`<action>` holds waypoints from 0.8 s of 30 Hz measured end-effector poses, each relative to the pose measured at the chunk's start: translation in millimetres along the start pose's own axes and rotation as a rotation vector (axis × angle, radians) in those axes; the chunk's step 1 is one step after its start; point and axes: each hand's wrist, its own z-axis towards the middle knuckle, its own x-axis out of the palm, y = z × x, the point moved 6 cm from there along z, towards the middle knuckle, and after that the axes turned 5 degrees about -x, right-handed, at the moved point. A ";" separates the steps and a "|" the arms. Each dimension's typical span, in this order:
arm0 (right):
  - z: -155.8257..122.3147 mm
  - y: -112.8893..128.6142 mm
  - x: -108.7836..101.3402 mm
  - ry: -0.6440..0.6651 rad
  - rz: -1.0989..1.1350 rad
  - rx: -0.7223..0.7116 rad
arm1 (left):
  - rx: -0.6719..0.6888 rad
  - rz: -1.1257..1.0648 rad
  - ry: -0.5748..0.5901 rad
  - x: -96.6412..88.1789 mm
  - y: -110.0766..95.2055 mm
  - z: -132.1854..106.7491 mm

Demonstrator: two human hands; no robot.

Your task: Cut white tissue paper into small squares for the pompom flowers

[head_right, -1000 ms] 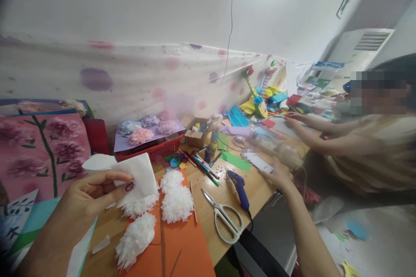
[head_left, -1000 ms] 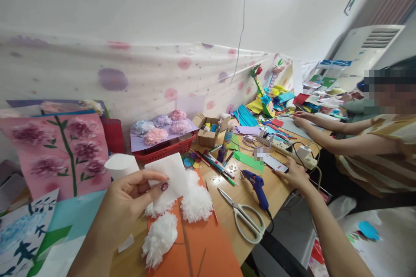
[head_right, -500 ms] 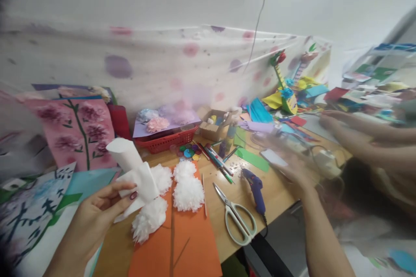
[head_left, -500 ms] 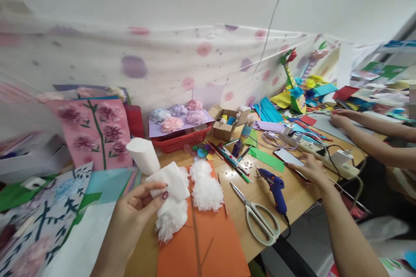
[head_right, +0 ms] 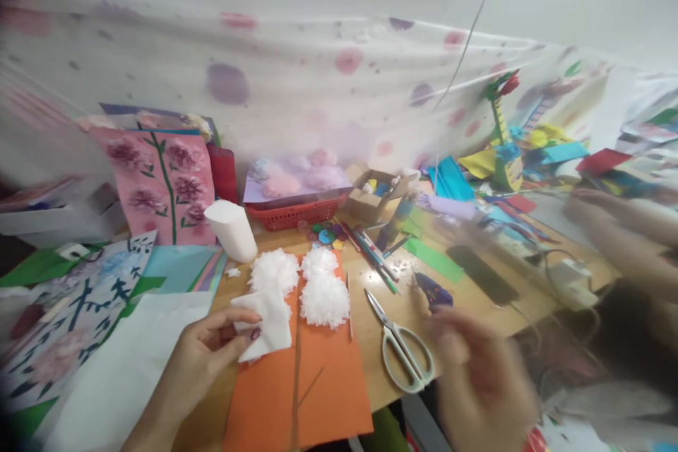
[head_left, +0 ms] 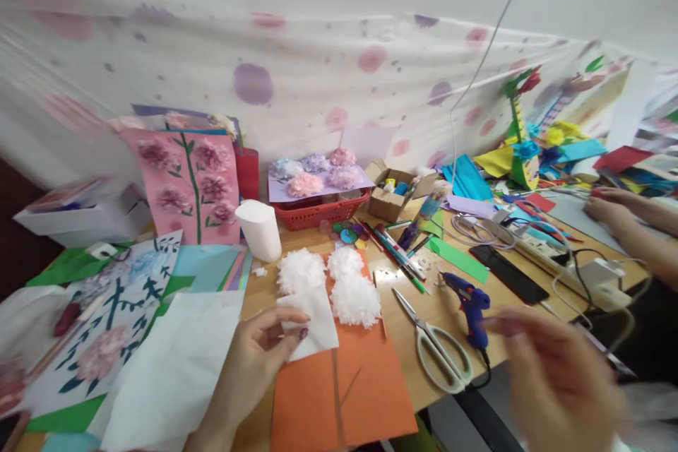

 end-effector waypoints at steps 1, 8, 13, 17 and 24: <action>-23.8 16.5 27.1 0.153 0.112 0.074 | 0.020 0.029 0.030 4.1 -0.1 -2.9; -105.4 52.8 151.4 0.873 0.667 0.537 | -0.094 0.021 0.258 8.5 16.0 -25.4; -114.4 47.6 162.3 0.938 0.783 0.653 | -0.177 -0.116 0.229 -1.1 26.3 -34.5; -114.8 48.0 163.9 0.842 0.846 0.660 | -0.213 -0.244 0.207 -0.4 31.7 -30.7; -104.5 42.7 155.3 0.722 0.751 0.483 | -0.359 -0.659 0.034 8.0 48.8 -21.6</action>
